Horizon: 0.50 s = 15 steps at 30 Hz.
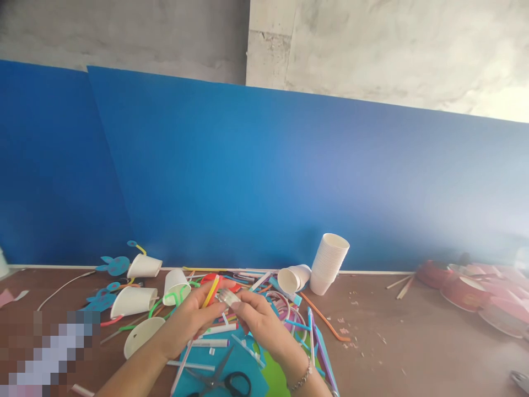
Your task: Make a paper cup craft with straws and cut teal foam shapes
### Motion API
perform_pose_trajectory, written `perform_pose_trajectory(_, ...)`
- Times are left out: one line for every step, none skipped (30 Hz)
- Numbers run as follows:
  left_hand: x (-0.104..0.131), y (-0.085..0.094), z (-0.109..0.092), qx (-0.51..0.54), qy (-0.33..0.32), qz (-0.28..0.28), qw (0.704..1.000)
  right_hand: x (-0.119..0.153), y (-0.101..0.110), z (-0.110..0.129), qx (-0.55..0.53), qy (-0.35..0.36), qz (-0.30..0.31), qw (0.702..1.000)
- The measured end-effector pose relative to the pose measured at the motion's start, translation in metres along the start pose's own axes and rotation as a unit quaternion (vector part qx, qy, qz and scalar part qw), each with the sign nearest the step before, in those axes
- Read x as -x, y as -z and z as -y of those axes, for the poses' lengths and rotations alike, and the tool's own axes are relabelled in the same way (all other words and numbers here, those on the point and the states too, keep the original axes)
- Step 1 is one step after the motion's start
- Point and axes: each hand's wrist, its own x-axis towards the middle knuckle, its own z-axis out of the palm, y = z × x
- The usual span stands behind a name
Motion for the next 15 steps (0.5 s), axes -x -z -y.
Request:
perform_pose_trajectory(-0.0002, -0.0013, 0.0001, -0.013, -0.015, 0.006, 1.0, -0.0008, -0.0006, -0.0005, 0.004, -0.007, -0.007, 1.0)
perform_pose_trajectory(-0.0006, -0.0027, 0.0003, -0.022, -0.028, 0.01, 0.999, -0.0014, -0.0012, -0.0007, 0.009, -0.012, -0.013, 1.0)
perform_pose_trajectory(-0.0011, -0.004, 0.0006, -0.026, -0.038, 0.015, 0.999, -0.0018, -0.0016, -0.0005, 0.012, -0.017, -0.018, 1.0)
perform_pose_trajectory(-0.0016, -0.0051, 0.001, -0.028, -0.044, 0.021, 0.998, -0.002, -0.0018, 0.0, 0.012, -0.021, -0.022, 0.999)
perform_pose_trajectory(-0.002, -0.0059, 0.0013, -0.027, -0.046, 0.026, 0.998, -0.002, -0.0016, 0.0006, 0.01, -0.025, -0.024, 0.999)
perform_pose_trajectory(-0.0023, -0.0063, 0.0016, -0.026, -0.045, 0.029, 0.998, -0.0019, -0.0011, 0.0011, 0.003, -0.028, -0.026, 0.999)
perform_pose_trajectory(-0.0025, -0.0063, 0.0018, -0.023, -0.042, 0.03, 0.998, -0.0018, -0.0003, 0.0015, -0.006, -0.03, -0.022, 0.999)
perform_pose_trajectory(-0.0025, -0.0059, 0.002, -0.02, -0.037, 0.027, 0.999, -0.0016, 0.0008, 0.0017, -0.017, -0.03, -0.014, 0.999)
perform_pose_trajectory(-0.0025, -0.0051, 0.0023, -0.017, -0.028, 0.021, 0.999, -0.0014, 0.002, 0.0016, -0.029, -0.028, -0.005, 0.999)
perform_pose_trajectory(-0.0024, -0.004, 0.0027, -0.014, -0.017, 0.013, 1.0, -0.0012, 0.0032, 0.0012, -0.041, -0.023, 0.005, 0.999)
perform_pose_trajectory(-0.0024, -0.0026, 0.003, -0.008, -0.006, 0.005, 1.0, -0.0011, 0.0042, 0.0007, -0.052, -0.016, 0.016, 0.998)
perform_pose_trajectory(-0.0023, -0.0012, 0.0035, 0.001, 0.005, 0.001, 1.0, -0.0009, 0.0049, 0.0, -0.061, -0.01, 0.027, 0.998)
perform_pose_trajectory(-0.0023, 0.0002, 0.0038, 0.011, 0.013, -0.001, 1.0, -0.0008, 0.0054, -0.0006, -0.068, -0.003, 0.034, 0.997)
perform_pose_trajectory(-0.0022, 0.0013, 0.004, 0.024, 0.019, 0.0, 1.0, -0.0007, 0.0056, -0.0011, -0.072, 0.002, 0.037, 0.997)
perform_pose_trajectory(-0.0021, 0.0019, 0.0041, 0.036, 0.023, 0.002, 0.999, -0.0007, 0.0054, -0.0013, -0.071, 0.006, 0.038, 0.997)
